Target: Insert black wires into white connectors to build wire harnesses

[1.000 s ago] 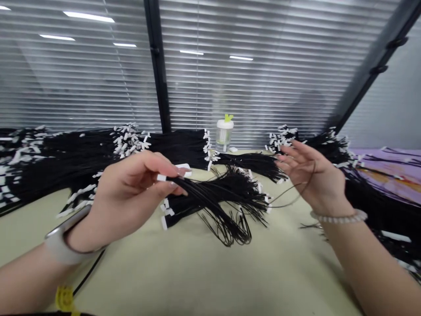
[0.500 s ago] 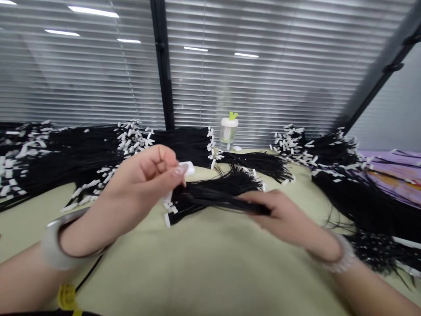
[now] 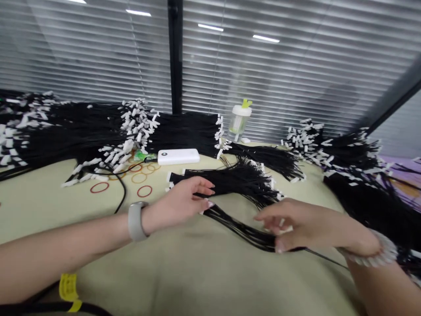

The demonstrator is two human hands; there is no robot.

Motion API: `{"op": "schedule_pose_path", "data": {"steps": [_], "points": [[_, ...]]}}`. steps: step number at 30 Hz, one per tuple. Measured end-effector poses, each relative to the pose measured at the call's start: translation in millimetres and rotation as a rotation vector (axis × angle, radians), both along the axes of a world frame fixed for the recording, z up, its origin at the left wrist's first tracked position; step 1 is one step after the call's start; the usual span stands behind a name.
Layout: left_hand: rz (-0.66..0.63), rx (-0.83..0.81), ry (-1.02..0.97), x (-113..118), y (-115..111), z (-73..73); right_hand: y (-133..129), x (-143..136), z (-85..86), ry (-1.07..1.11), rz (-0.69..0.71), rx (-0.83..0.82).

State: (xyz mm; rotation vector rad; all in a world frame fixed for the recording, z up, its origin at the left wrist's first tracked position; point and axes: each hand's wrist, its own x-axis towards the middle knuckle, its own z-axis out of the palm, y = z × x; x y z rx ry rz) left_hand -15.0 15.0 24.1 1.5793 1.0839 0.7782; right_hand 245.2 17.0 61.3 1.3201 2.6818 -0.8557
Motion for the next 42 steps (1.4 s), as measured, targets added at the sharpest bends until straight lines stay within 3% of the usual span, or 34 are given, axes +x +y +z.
{"op": "schedule_pose_path", "data": {"steps": [4, 10, 15, 19, 35, 42], "points": [[0.001, -0.132, -0.075, 9, -8, -19.6, -7, -39, -20.5, 0.239, -0.027, 0.089], [0.034, -0.365, -0.183, 12, -17, -19.4, -16, -64, -44.6, 0.288, -0.164, 0.083], [-0.160, -0.360, -0.138, 10, -20, -18.6, -19, -63, -41.6, 0.351, -0.213, 0.084], [-0.159, -0.303, -0.046, 9, -20, -19.6, -18, -65, -40.3, 0.333, -0.170, 0.011], [-0.259, -0.299, 0.053, 6, -18, -19.6, -19, -61, -40.2, 0.271, -0.042, 0.198], [-0.283, -0.319, 0.069, 6, -14, -20.1, -17, -59, -38.6, 0.260, -0.021, 0.096]]}}
